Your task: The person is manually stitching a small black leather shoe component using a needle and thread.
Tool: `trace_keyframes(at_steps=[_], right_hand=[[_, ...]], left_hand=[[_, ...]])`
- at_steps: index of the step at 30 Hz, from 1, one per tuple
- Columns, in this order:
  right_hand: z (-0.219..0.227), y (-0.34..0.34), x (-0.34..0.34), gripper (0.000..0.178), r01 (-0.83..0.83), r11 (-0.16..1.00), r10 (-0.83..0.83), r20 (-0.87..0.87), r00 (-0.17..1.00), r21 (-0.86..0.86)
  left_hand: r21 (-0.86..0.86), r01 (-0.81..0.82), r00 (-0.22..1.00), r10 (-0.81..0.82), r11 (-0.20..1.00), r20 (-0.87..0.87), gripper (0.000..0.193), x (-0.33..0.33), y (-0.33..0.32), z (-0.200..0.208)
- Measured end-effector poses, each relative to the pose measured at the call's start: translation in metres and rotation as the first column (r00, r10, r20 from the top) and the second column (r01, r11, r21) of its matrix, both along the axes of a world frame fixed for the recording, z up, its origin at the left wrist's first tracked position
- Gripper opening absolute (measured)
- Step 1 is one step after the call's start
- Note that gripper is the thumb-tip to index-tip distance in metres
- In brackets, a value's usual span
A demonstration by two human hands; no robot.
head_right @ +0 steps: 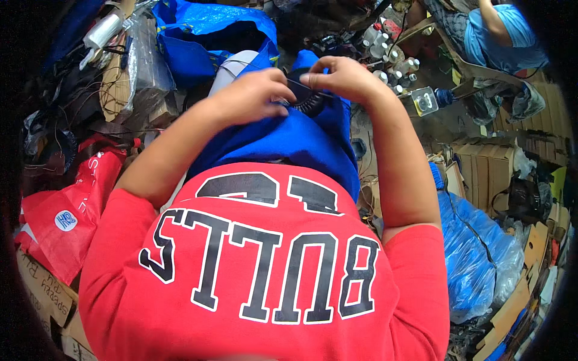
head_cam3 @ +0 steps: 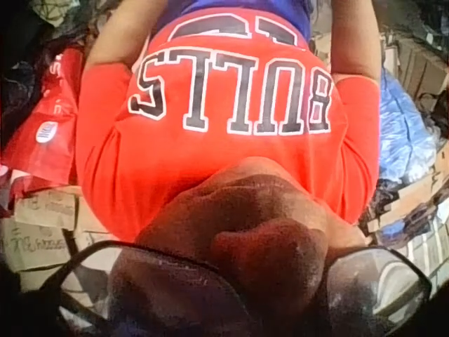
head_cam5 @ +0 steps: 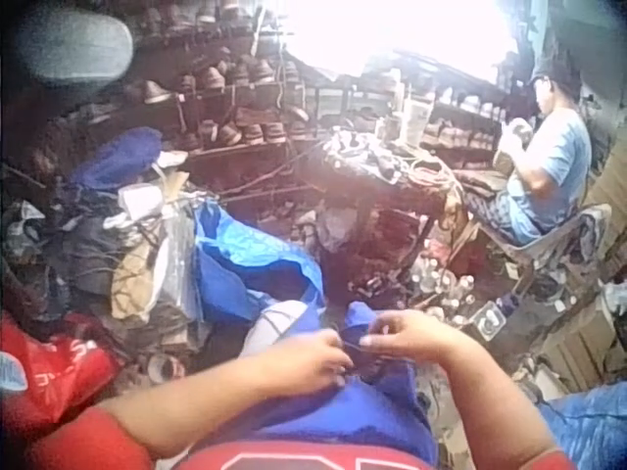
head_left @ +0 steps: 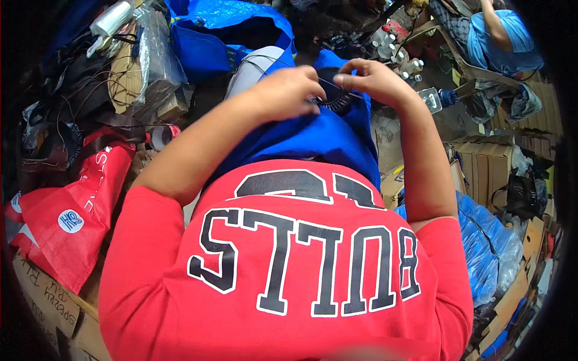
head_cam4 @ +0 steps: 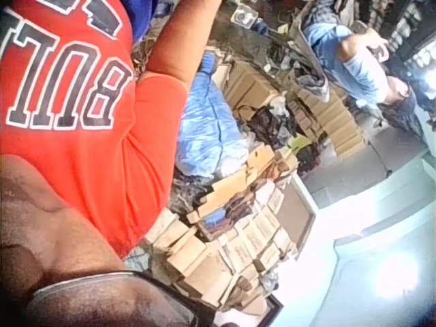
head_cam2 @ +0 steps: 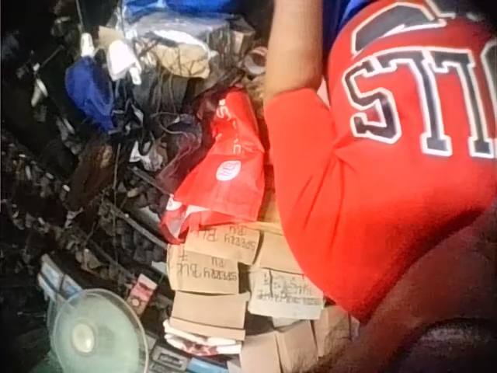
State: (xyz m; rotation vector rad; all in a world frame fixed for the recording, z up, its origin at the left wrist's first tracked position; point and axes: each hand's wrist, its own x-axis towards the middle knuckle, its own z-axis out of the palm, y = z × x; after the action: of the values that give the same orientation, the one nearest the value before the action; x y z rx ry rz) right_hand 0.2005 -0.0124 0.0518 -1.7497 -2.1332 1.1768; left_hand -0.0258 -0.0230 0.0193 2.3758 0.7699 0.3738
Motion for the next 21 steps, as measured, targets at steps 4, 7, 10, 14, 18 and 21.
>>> trace_keyframes(at_steps=[4,7,10,14,18,21], right_hand=[[-0.013,-0.005,0.016,0.031,-0.003,0.992,0.008,0.044,0.999,-0.127],[-0.030,-0.035,0.026,0.031,0.134,0.976,-0.163,-0.171,0.972,-0.172],[-0.042,-0.039,0.027,0.031,0.183,0.975,-0.212,-0.285,0.935,-0.125],[-0.039,-0.043,0.010,0.025,0.272,0.962,-0.272,-0.213,0.938,-0.030],[-0.020,-0.060,-0.001,0.026,0.305,0.760,-0.277,-0.138,0.951,0.574],[-0.016,-0.071,0.000,0.027,0.241,0.895,-0.212,-0.118,0.970,0.375]], left_hand=[[0.048,0.035,0.993,-0.029,0.998,-0.112,0.032,0.016,-0.006,-0.011],[0.080,0.057,0.982,-0.041,0.995,-0.186,0.033,0.014,-0.005,-0.013],[0.081,0.061,0.989,-0.049,0.995,-0.140,0.032,0.014,-0.003,-0.014],[-0.092,0.046,0.992,-0.035,0.995,0.122,0.026,0.001,0.011,-0.010],[-0.338,-0.016,0.974,0.091,0.941,0.209,0.020,0.011,0.032,-0.007],[-0.241,0.004,0.959,0.064,0.971,0.275,0.021,0.029,0.037,-0.019]])
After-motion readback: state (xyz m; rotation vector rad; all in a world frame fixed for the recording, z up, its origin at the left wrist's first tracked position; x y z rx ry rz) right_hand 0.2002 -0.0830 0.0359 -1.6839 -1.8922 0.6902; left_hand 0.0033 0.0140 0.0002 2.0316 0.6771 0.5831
